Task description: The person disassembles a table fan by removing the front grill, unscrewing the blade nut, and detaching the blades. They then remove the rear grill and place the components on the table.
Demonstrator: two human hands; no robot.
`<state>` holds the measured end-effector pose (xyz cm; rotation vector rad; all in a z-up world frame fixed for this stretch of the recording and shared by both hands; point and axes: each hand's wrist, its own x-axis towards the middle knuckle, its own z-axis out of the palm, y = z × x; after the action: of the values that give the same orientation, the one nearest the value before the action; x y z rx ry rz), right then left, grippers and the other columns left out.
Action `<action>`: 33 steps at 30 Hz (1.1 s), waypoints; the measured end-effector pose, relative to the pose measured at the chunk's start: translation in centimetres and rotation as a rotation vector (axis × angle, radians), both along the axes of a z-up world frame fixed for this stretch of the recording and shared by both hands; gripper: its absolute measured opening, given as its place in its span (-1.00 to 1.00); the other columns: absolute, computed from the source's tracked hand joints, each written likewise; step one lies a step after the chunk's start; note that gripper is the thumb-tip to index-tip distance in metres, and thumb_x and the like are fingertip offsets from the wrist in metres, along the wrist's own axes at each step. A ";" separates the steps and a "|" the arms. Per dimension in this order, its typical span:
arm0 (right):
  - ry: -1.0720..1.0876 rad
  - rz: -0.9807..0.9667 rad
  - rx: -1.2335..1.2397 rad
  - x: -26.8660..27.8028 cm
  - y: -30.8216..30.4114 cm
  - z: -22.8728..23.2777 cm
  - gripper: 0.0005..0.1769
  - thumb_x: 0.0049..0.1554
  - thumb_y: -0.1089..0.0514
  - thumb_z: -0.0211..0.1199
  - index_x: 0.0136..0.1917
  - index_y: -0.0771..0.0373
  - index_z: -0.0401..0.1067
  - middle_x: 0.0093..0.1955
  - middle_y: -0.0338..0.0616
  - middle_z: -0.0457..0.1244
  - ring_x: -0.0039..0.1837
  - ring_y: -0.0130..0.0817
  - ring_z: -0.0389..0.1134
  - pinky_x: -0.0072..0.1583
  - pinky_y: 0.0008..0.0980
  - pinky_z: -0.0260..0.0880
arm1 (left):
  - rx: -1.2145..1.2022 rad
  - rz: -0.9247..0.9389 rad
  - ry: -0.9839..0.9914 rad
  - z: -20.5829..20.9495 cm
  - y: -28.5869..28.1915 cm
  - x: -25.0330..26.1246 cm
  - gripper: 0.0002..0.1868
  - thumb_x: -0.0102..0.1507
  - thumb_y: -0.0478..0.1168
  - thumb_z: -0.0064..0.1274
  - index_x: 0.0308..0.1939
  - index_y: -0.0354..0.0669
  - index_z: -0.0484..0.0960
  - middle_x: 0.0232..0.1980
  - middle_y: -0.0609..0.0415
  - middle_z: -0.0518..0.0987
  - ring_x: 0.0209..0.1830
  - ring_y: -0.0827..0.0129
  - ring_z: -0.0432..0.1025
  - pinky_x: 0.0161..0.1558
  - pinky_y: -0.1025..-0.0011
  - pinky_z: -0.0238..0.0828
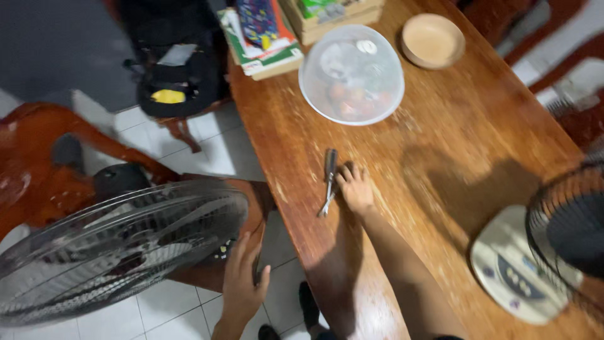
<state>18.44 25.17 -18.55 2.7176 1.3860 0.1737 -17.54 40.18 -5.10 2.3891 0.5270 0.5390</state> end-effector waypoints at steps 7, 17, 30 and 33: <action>0.045 0.221 -0.037 1.1 -2.3 1.6 -0.49 0.11 -0.05 0.09 0.32 0.01 0.35 0.34 -0.19 0.20 0.40 -0.13 0.15 0.27 -0.01 0.20 | 0.272 0.206 -0.335 1.5 3.2 -3.8 -0.50 0.27 -0.20 0.13 0.25 -0.26 0.42 0.51 -0.25 0.25 0.55 -0.20 0.13 0.47 -0.09 0.10; 0.546 0.285 0.757 -10.4 6.5 14.0 -0.53 0.28 -0.02 0.14 0.34 0.29 0.33 0.22 0.08 0.30 0.27 0.04 0.34 0.26 -0.10 0.31 | 0.483 0.561 -0.499 10.4 13.9 -11.4 -0.48 0.26 -0.20 0.17 0.27 -0.26 0.44 0.53 -0.21 0.30 0.61 -0.21 0.07 0.57 -0.15 -0.05; 0.681 0.179 0.578 -25.7 15.0 30.1 -0.58 0.10 -0.14 0.33 0.11 0.13 0.56 -0.23 -0.13 0.44 -0.16 -0.33 0.46 -0.03 -0.27 0.42 | 0.356 0.272 -0.481 14.5 20.7 -13.8 -0.65 0.31 -0.19 0.11 0.15 -0.23 0.57 0.25 -0.05 0.57 0.39 0.05 0.35 0.51 -0.01 -0.03; 0.664 0.180 0.556 -26.1 15.4 30.6 -0.59 0.10 -0.16 0.34 0.09 0.11 0.58 -0.24 -0.12 0.43 -0.16 -0.31 0.46 -0.03 -0.29 0.42 | 0.339 0.267 -0.512 14.6 21.0 -13.5 -0.69 0.30 -0.20 0.13 0.10 -0.18 0.60 0.18 0.00 0.61 0.32 0.10 0.40 0.46 0.02 0.04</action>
<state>-7.63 40.57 12.04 3.2691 1.9996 -0.4481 -31.06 61.19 9.48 2.3604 0.5540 1.4074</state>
